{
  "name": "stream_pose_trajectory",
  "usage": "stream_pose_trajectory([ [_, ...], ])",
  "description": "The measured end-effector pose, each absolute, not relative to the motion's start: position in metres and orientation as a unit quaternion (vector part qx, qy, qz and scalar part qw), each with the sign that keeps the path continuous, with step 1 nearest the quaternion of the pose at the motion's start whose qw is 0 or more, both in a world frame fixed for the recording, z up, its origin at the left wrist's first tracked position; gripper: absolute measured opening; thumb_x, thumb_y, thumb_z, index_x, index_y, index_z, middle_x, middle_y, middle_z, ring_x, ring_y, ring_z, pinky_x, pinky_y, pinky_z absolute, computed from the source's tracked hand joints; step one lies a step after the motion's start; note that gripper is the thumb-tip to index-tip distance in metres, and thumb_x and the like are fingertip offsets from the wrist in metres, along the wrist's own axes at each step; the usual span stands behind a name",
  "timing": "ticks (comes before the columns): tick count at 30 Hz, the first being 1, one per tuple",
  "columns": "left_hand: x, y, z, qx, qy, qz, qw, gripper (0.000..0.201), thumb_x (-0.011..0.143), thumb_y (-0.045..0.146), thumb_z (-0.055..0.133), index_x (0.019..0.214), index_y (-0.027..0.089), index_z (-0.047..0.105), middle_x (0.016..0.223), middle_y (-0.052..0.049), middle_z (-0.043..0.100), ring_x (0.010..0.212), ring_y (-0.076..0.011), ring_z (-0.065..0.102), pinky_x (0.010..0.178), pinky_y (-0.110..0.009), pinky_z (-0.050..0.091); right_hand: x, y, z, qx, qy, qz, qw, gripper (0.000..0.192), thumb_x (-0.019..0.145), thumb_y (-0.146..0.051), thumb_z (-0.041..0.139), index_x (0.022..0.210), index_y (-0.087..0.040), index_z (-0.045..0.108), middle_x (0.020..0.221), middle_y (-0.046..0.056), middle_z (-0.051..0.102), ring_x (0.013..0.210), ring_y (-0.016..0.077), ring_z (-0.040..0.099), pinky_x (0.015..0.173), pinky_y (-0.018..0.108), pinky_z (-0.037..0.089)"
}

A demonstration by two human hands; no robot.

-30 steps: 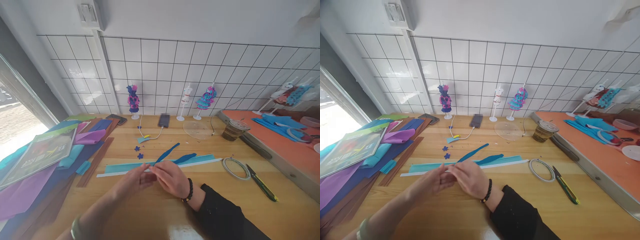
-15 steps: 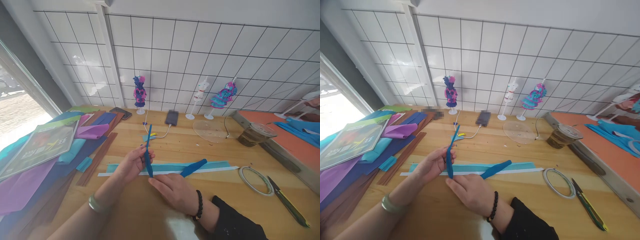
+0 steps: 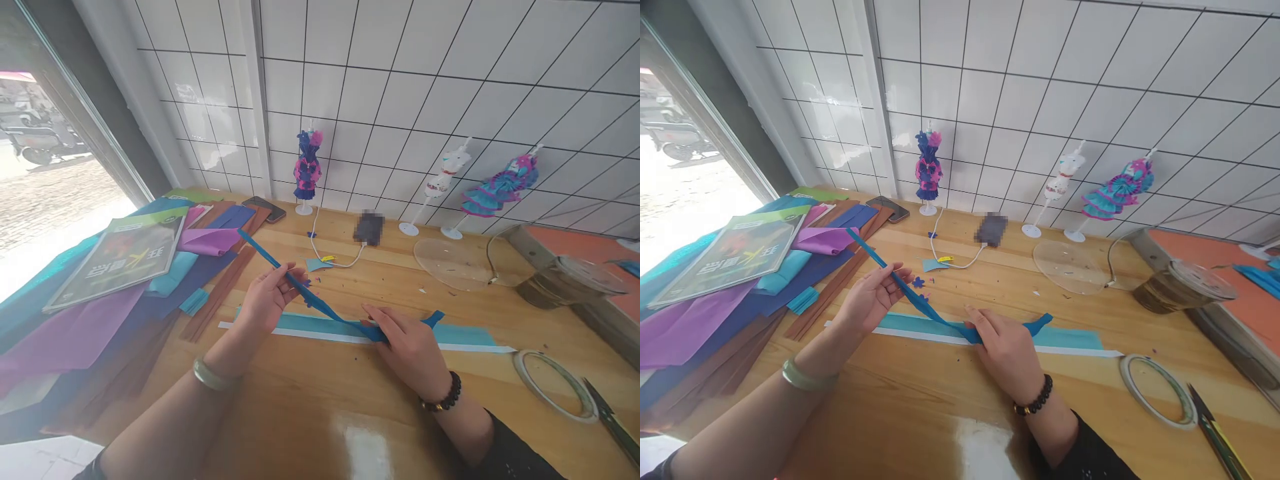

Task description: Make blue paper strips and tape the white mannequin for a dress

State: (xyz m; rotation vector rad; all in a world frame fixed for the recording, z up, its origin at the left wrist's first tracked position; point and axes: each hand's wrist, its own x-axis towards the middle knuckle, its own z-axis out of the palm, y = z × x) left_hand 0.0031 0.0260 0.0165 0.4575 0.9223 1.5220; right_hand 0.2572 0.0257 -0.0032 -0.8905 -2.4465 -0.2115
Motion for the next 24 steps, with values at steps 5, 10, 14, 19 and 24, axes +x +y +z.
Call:
stream_pose_trajectory([
  [5, -0.008, 0.031, 0.012, 0.179, 0.401, 0.710, 0.551, 0.017, 0.076, 0.022, 0.058, 0.088, 0.010, 0.060, 0.078, -0.008, 0.067, 0.081, -0.0185, 0.065, 0.074, -0.032, 0.051, 0.262, 0.029, -0.003, -0.333, -0.898, -0.109, 0.264, 0.031, 0.083, -0.020, 0.047, 0.112, -0.015, 0.056, 0.085, 0.009, 0.066, 0.072, 0.0172, 0.061, 0.062, 0.029, 0.050],
  [10, -0.022, 0.035, 0.008, 0.177, 0.398, 0.749, 0.499, 0.019, 0.074, 0.024, 0.060, 0.089, 0.012, 0.058, 0.077, -0.005, 0.065, 0.077, -0.0158, 0.064, 0.073, -0.030, 0.050, 0.253, 0.023, 0.001, -0.296, -0.911, -0.080, 0.274, 0.027, 0.083, -0.029, 0.053, 0.105, -0.015, 0.058, 0.084, 0.009, 0.066, 0.074, 0.0167, 0.061, 0.064, 0.028, 0.049],
  [14, -0.029, 0.037, 0.008, 0.171, 0.392, 0.763, 0.484, 0.019, 0.074, 0.024, 0.060, 0.088, 0.013, 0.058, 0.076, -0.005, 0.065, 0.076, -0.0156, 0.064, 0.072, -0.028, 0.049, 0.249, 0.021, 0.000, -0.283, -0.912, -0.081, 0.284, 0.017, 0.084, -0.018, 0.050, 0.098, -0.016, 0.060, 0.082, 0.007, 0.066, 0.072, 0.0144, 0.060, 0.064, 0.026, 0.048],
  [19, -0.023, 0.036, 0.011, 0.180, 0.381, 0.741, 0.523, 0.023, 0.074, 0.031, 0.062, 0.090, 0.014, 0.058, 0.079, -0.006, 0.066, 0.081, -0.0178, 0.064, 0.072, -0.029, 0.049, 0.251, 0.022, 0.000, -0.314, -0.894, -0.097, 0.304, 0.012, 0.084, -0.016, 0.049, 0.090, -0.016, 0.060, 0.078, 0.006, 0.065, 0.068, 0.0138, 0.059, 0.060, 0.025, 0.047],
  [24, -0.003, 0.025, 0.016, 0.276, 0.346, 0.630, 0.638, 0.028, 0.072, 0.024, 0.066, 0.097, 0.014, 0.058, 0.089, -0.009, 0.066, 0.088, -0.0218, 0.062, 0.079, -0.039, 0.049, 0.254, 0.021, 0.001, -0.314, -0.880, -0.107, 0.341, 0.013, 0.082, -0.012, 0.048, 0.087, -0.017, 0.058, 0.078, 0.006, 0.063, 0.070, 0.0140, 0.059, 0.060, 0.024, 0.046],
])
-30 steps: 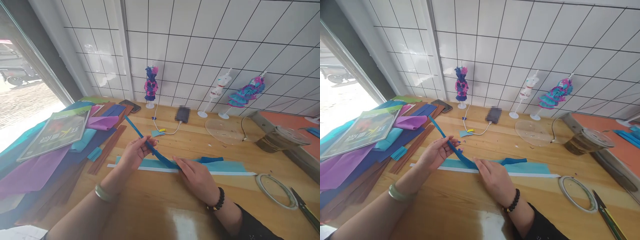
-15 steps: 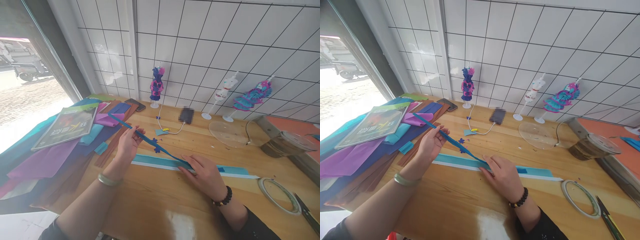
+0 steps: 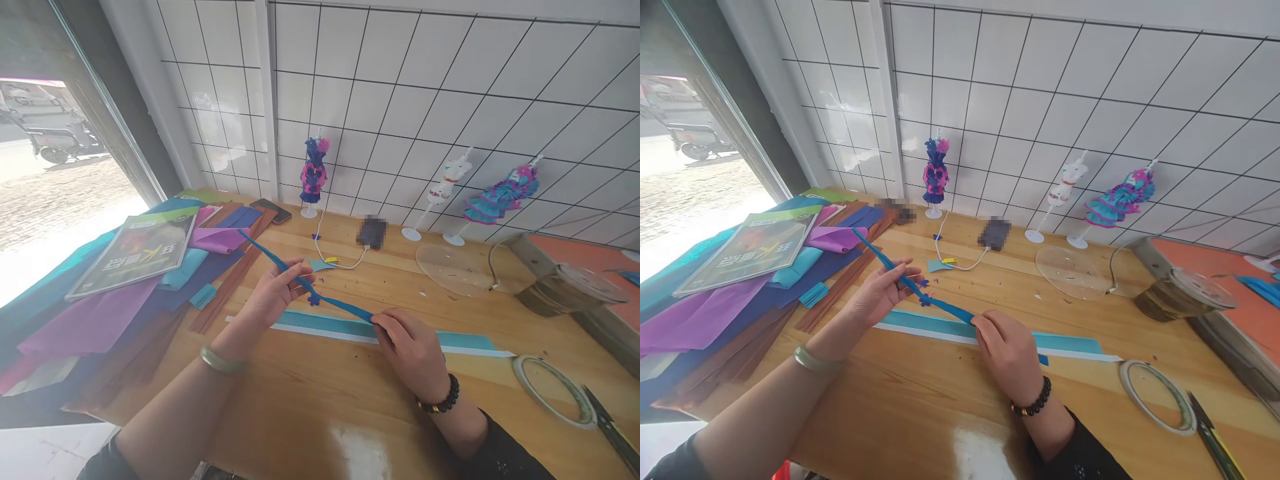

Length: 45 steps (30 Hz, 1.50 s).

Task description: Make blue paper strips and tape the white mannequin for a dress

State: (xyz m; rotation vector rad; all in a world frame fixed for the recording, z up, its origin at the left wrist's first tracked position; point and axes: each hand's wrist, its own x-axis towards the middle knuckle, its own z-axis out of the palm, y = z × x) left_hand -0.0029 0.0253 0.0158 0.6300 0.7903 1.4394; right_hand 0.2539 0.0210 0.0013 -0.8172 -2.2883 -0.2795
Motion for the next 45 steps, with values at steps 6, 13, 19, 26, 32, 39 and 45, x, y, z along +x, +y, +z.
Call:
stream_pose_trajectory([
  [6, 0.005, 0.020, 0.012, 0.327, 0.344, 0.581, 0.662, 0.020, 0.069, 0.019, 0.069, 0.087, 0.013, 0.061, 0.084, -0.008, 0.067, 0.080, -0.0203, 0.063, 0.080, -0.043, 0.049, 0.255, 0.020, 0.002, -0.316, -0.861, -0.125, 0.379, 0.013, 0.080, -0.009, 0.048, 0.081, -0.018, 0.057, 0.075, 0.005, 0.061, 0.068, 0.0136, 0.057, 0.058, 0.023, 0.046],
  [13, 0.001, 0.026, 0.011, 0.302, 0.325, 0.641, 0.627, 0.016, 0.066, 0.018, 0.071, 0.079, 0.014, 0.064, 0.080, -0.004, 0.066, 0.083, -0.0180, 0.063, 0.079, -0.033, 0.049, 0.257, 0.022, 0.002, -0.333, -0.854, -0.115, 0.384, 0.013, 0.077, -0.007, 0.051, 0.084, -0.018, 0.054, 0.077, 0.006, 0.060, 0.071, 0.0152, 0.057, 0.062, 0.026, 0.048],
  [19, -0.003, 0.029, 0.013, 0.300, 0.312, 0.682, 0.590, 0.010, 0.070, 0.016, 0.068, 0.079, 0.014, 0.065, 0.078, -0.002, 0.065, 0.081, -0.0133, 0.062, 0.077, -0.025, 0.049, 0.256, 0.023, -0.001, -0.341, -0.859, -0.101, 0.368, 0.012, 0.077, -0.010, 0.049, 0.081, -0.019, 0.054, 0.084, 0.008, 0.063, 0.079, 0.0181, 0.060, 0.068, 0.031, 0.050],
  [26, 0.008, 0.020, 0.011, 0.334, 0.314, 0.573, 0.680, 0.040, 0.070, 0.018, 0.069, 0.108, 0.018, 0.057, 0.107, -0.011, 0.062, 0.101, -0.0253, 0.058, 0.090, -0.043, 0.044, 0.255, 0.022, -0.003, -0.328, -0.874, -0.072, 0.351, 0.017, 0.075, -0.005, 0.045, 0.085, -0.018, 0.051, 0.094, 0.011, 0.066, 0.090, 0.0196, 0.062, 0.075, 0.035, 0.051],
  [32, 0.013, 0.014, 0.008, 0.391, 0.362, 0.471, 0.703, 0.048, 0.067, 0.018, 0.071, 0.112, 0.018, 0.052, 0.103, -0.011, 0.063, 0.098, -0.0267, 0.060, 0.083, -0.042, 0.047, 0.255, 0.022, -0.002, -0.343, -0.869, -0.077, 0.347, 0.026, 0.070, 0.000, 0.040, 0.084, -0.019, 0.051, 0.093, 0.010, 0.067, 0.088, 0.0200, 0.062, 0.075, 0.035, 0.051],
  [39, 0.011, 0.017, 0.006, 0.440, 0.428, 0.470, 0.635, 0.045, 0.069, 0.029, 0.069, 0.110, 0.017, 0.055, 0.096, -0.011, 0.065, 0.087, -0.0236, 0.063, 0.070, -0.035, 0.051, 0.259, 0.024, -0.004, -0.362, -0.862, -0.063, 0.350, 0.027, 0.067, 0.000, 0.041, 0.084, -0.019, 0.051, 0.094, 0.010, 0.066, 0.091, 0.0197, 0.062, 0.077, 0.035, 0.050],
  [45, 0.008, 0.021, 0.007, 0.382, 0.472, 0.558, 0.566, 0.034, 0.074, 0.041, 0.061, 0.093, 0.013, 0.062, 0.088, -0.010, 0.067, 0.075, -0.0197, 0.064, 0.064, -0.031, 0.052, 0.257, 0.024, -0.003, -0.356, -0.866, -0.056, 0.347, 0.021, 0.071, -0.003, 0.041, 0.079, -0.020, 0.049, 0.092, 0.008, 0.066, 0.089, 0.0190, 0.062, 0.075, 0.034, 0.050],
])
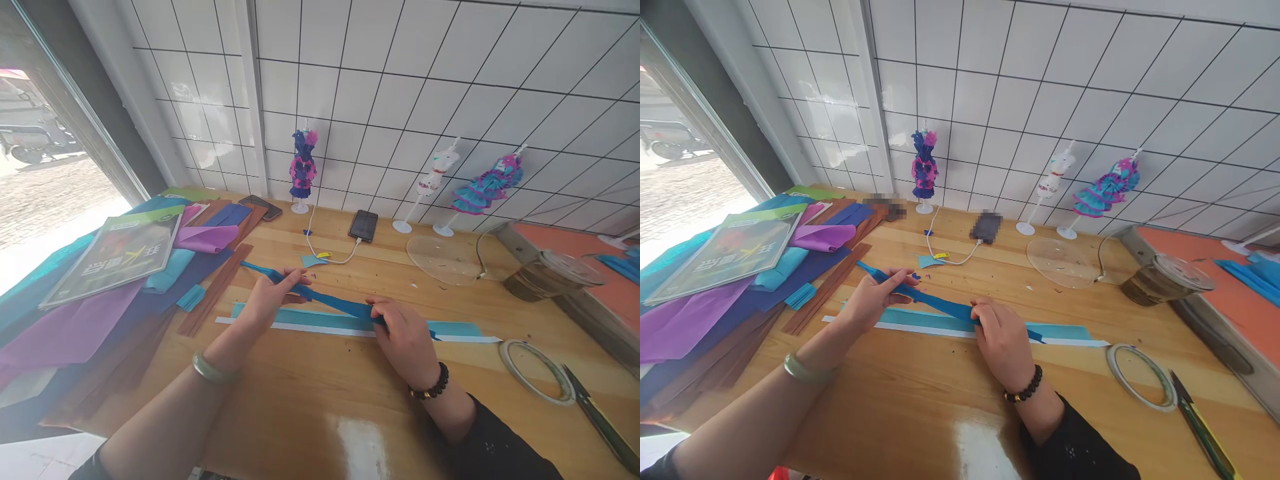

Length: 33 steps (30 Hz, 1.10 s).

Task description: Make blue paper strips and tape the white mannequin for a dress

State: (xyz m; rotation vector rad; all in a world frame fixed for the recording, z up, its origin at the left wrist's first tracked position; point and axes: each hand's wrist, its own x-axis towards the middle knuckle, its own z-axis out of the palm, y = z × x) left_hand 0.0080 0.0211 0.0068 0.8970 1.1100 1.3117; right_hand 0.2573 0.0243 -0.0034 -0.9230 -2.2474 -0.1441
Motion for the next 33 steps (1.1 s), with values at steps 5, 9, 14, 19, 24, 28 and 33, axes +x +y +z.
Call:
stream_pose_trajectory([
  [5, 0.002, 0.025, 0.009, 0.332, 0.440, 0.629, 0.548, 0.031, 0.074, 0.038, 0.061, 0.094, 0.014, 0.061, 0.079, -0.006, 0.066, 0.075, -0.0183, 0.064, 0.059, -0.026, 0.050, 0.255, 0.025, -0.003, -0.340, -0.882, -0.044, 0.323, 0.021, 0.071, -0.002, 0.043, 0.080, -0.020, 0.051, 0.089, 0.008, 0.066, 0.087, 0.0188, 0.060, 0.076, 0.035, 0.049],
  [9, -0.001, 0.026, 0.013, 0.311, 0.424, 0.659, 0.538, 0.029, 0.074, 0.036, 0.062, 0.093, 0.014, 0.060, 0.075, -0.005, 0.066, 0.072, -0.0168, 0.064, 0.057, -0.024, 0.048, 0.253, 0.027, -0.003, -0.315, -0.896, -0.045, 0.309, 0.021, 0.075, -0.003, 0.046, 0.085, -0.019, 0.055, 0.090, 0.007, 0.065, 0.087, 0.0186, 0.060, 0.077, 0.037, 0.048],
  [14, -0.006, 0.026, 0.019, 0.289, 0.408, 0.687, 0.527, 0.030, 0.071, 0.035, 0.064, 0.093, 0.015, 0.059, 0.070, -0.003, 0.066, 0.066, -0.0144, 0.063, 0.059, -0.024, 0.047, 0.248, 0.024, 0.002, -0.283, -0.901, -0.042, 0.326, 0.014, 0.080, -0.014, 0.052, 0.091, -0.020, 0.058, 0.091, 0.008, 0.066, 0.085, 0.0172, 0.061, 0.079, 0.039, 0.047],
  [19, -0.012, 0.028, 0.020, 0.259, 0.392, 0.709, 0.526, 0.027, 0.072, 0.032, 0.064, 0.093, 0.015, 0.059, 0.068, -0.001, 0.063, 0.065, -0.0119, 0.061, 0.061, -0.024, 0.047, 0.245, 0.018, 0.007, -0.284, -0.901, 0.007, 0.328, 0.011, 0.078, -0.022, 0.059, 0.089, -0.019, 0.058, 0.089, 0.008, 0.064, 0.085, 0.0184, 0.059, 0.078, 0.038, 0.048],
  [24, -0.013, 0.028, 0.019, 0.261, 0.375, 0.712, 0.533, 0.026, 0.073, 0.031, 0.063, 0.094, 0.016, 0.059, 0.066, 0.000, 0.061, 0.063, -0.0104, 0.059, 0.058, -0.021, 0.045, 0.242, 0.013, 0.007, -0.307, -0.889, 0.028, 0.339, 0.007, 0.080, -0.023, 0.056, 0.085, -0.019, 0.054, 0.079, 0.005, 0.064, 0.077, 0.0177, 0.060, 0.075, 0.037, 0.048],
  [28, -0.010, 0.026, 0.022, 0.275, 0.364, 0.705, 0.544, 0.026, 0.074, 0.031, 0.062, 0.094, 0.015, 0.060, 0.064, 0.000, 0.059, 0.062, -0.0100, 0.056, 0.055, -0.020, 0.044, 0.241, 0.012, 0.003, -0.345, -0.881, 0.046, 0.321, 0.025, 0.081, -0.030, 0.054, 0.103, -0.019, 0.053, 0.090, 0.008, 0.066, 0.082, 0.0190, 0.061, 0.072, 0.036, 0.050],
  [33, -0.009, 0.026, 0.025, 0.277, 0.363, 0.712, 0.534, 0.025, 0.074, 0.032, 0.062, 0.093, 0.015, 0.061, 0.063, 0.000, 0.058, 0.061, -0.0101, 0.056, 0.053, -0.020, 0.043, 0.242, 0.014, -0.003, -0.346, -0.878, 0.055, 0.327, 0.022, 0.085, -0.024, 0.049, 0.106, -0.020, 0.054, 0.093, 0.007, 0.067, 0.081, 0.0178, 0.062, 0.071, 0.034, 0.051],
])
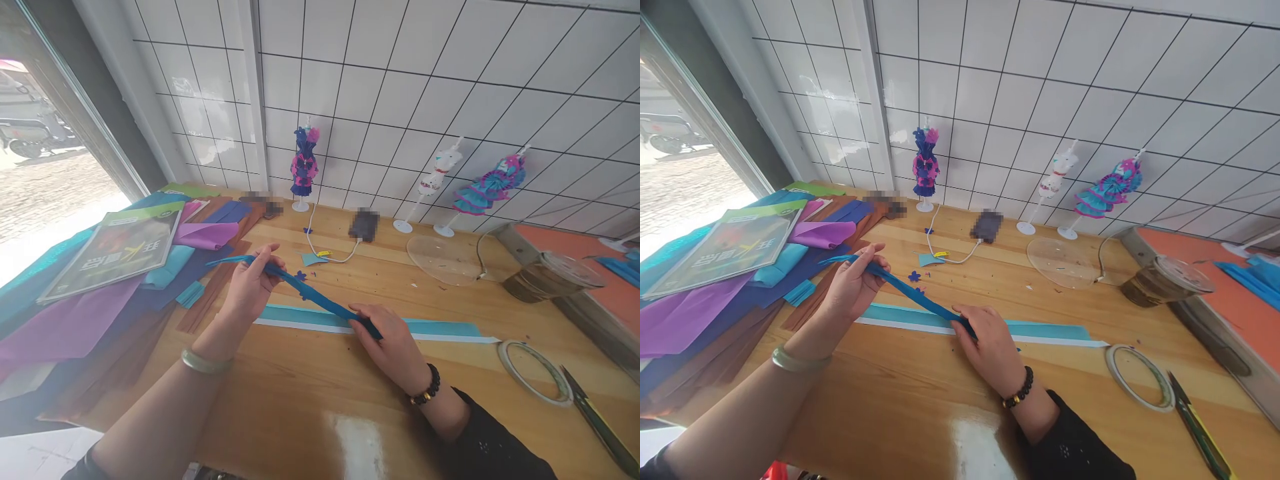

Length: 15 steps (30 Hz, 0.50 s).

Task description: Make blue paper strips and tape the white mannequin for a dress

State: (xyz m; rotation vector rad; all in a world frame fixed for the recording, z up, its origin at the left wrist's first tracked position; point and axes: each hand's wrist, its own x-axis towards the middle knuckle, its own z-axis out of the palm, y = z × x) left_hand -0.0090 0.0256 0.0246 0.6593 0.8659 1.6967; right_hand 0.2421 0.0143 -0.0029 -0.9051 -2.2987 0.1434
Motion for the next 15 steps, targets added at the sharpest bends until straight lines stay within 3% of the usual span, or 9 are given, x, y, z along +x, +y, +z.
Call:
stream_pose_trajectory([
  [8, -0.0159, 0.0279, 0.0249, 0.246, 0.366, 0.729, 0.524, 0.028, 0.077, 0.039, 0.056, 0.089, 0.014, 0.063, 0.059, 0.000, 0.057, 0.059, -0.0109, 0.056, 0.052, -0.021, 0.042, 0.2434, 0.0175, -0.0028, -0.355, -0.870, 0.061, 0.336, 0.014, 0.086, -0.021, 0.047, 0.094, -0.020, 0.058, 0.083, 0.006, 0.067, 0.074, 0.0171, 0.062, 0.065, 0.031, 0.051],
  [15, -0.0189, 0.0285, 0.0260, 0.226, 0.358, 0.738, 0.525, 0.026, 0.076, 0.037, 0.057, 0.088, 0.015, 0.062, 0.054, 0.003, 0.051, 0.053, -0.0085, 0.052, 0.051, -0.019, 0.040, 0.2440, 0.0181, -0.0010, -0.345, -0.871, 0.086, 0.338, 0.024, 0.087, -0.015, 0.044, 0.105, -0.022, 0.058, 0.085, 0.006, 0.066, 0.078, 0.0172, 0.062, 0.067, 0.031, 0.051],
])
